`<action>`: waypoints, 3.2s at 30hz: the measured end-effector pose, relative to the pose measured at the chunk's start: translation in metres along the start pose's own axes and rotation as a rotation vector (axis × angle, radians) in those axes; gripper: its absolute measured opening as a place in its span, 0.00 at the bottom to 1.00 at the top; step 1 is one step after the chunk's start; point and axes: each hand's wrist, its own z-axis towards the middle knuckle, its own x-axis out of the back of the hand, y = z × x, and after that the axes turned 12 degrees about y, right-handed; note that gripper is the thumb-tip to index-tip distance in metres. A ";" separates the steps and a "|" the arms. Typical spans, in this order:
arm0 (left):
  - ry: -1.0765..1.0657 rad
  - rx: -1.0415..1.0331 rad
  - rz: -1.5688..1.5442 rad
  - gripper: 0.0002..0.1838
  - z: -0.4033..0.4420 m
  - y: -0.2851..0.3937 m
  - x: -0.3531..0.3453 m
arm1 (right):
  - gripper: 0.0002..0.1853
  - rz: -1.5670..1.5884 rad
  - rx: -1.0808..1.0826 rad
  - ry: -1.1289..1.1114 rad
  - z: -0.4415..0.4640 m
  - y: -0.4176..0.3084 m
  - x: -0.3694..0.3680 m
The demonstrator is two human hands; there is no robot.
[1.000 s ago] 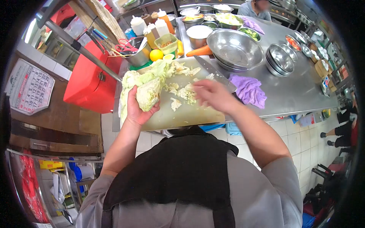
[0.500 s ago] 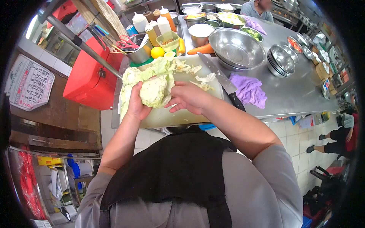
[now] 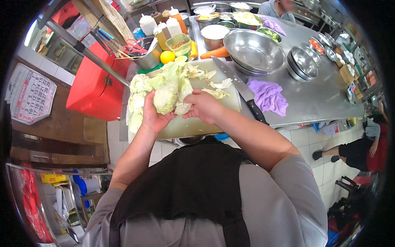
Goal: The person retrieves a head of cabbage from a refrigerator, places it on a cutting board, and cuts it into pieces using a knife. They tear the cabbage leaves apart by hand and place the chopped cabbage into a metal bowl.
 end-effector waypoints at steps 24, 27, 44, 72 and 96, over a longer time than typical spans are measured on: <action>0.110 -0.292 0.686 0.37 -0.005 -0.006 -0.003 | 0.28 -0.023 0.053 0.217 -0.004 0.010 -0.005; 0.073 -0.199 0.408 0.36 0.007 -0.008 0.015 | 0.32 -0.001 0.078 0.217 -0.009 0.012 -0.006; -0.012 0.048 0.006 0.37 -0.024 0.027 0.023 | 0.26 -0.250 0.221 0.326 -0.005 -0.043 0.042; 0.180 0.018 0.073 0.30 -0.017 0.005 0.009 | 0.29 -1.715 0.460 0.825 -0.074 -0.036 0.133; 0.155 -0.067 -0.077 0.23 -0.015 -0.041 -0.004 | 0.25 -1.411 0.693 0.204 -0.042 0.022 0.003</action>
